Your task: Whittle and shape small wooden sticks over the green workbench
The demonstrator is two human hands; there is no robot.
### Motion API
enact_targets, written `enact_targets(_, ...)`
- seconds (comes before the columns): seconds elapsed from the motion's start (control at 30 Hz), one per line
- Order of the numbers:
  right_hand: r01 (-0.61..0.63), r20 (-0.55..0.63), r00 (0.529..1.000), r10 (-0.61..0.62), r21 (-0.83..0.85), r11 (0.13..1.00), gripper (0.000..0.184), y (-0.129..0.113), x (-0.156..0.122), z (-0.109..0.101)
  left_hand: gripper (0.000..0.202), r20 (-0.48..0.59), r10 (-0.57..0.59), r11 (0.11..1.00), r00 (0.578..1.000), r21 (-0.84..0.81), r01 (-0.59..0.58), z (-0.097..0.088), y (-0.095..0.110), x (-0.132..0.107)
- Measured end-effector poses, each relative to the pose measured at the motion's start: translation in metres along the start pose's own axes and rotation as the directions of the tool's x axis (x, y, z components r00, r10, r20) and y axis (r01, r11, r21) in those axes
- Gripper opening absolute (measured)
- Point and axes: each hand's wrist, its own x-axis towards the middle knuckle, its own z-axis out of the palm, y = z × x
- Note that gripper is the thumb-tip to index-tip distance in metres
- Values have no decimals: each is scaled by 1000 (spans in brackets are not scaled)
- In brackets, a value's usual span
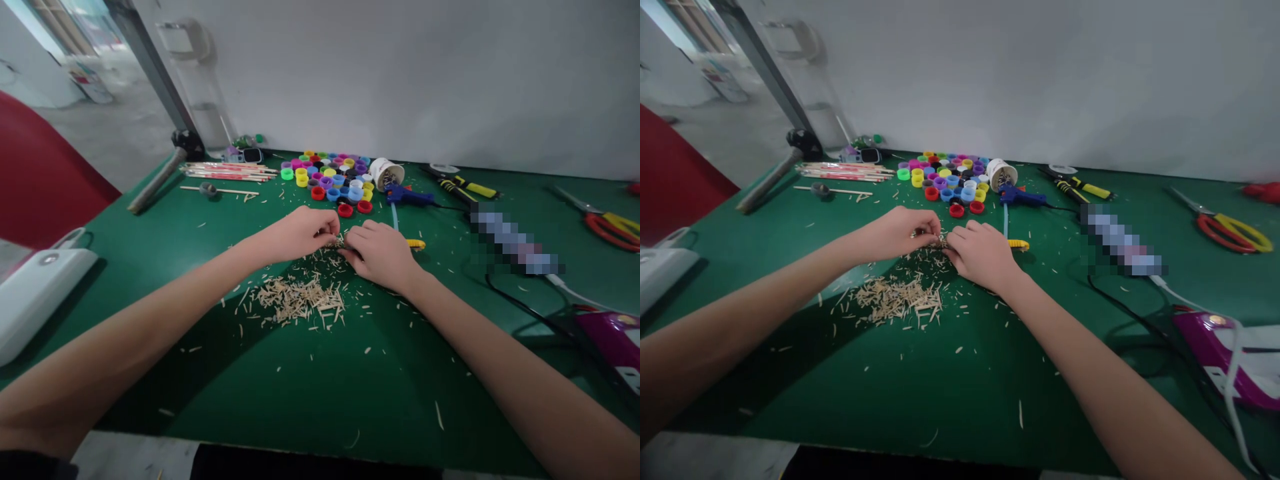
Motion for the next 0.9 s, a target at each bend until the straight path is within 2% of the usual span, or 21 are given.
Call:
enact_targets(0.2,15,37,999,-15,-11,1000,20,1,3,-2,13,26,24,1000,999,3,-24,-1,5,-2)
enact_targets(0.4,2,-54,999,-4,-44,999,26,-1,-1,0,12,-5,-12,1000,1000,21,12,-1,4,-1)
enact_targets(0.53,8,-34,999,-9,-38,999,25,-1,-1,2,11,-15,-11,1000,1000,18,11,0,2,0)
enact_targets(0.9,-12,-79,997,10,-29,1000,26,-2,-1,1,11,-34,-36,999,999,20,36,-2,4,-1)
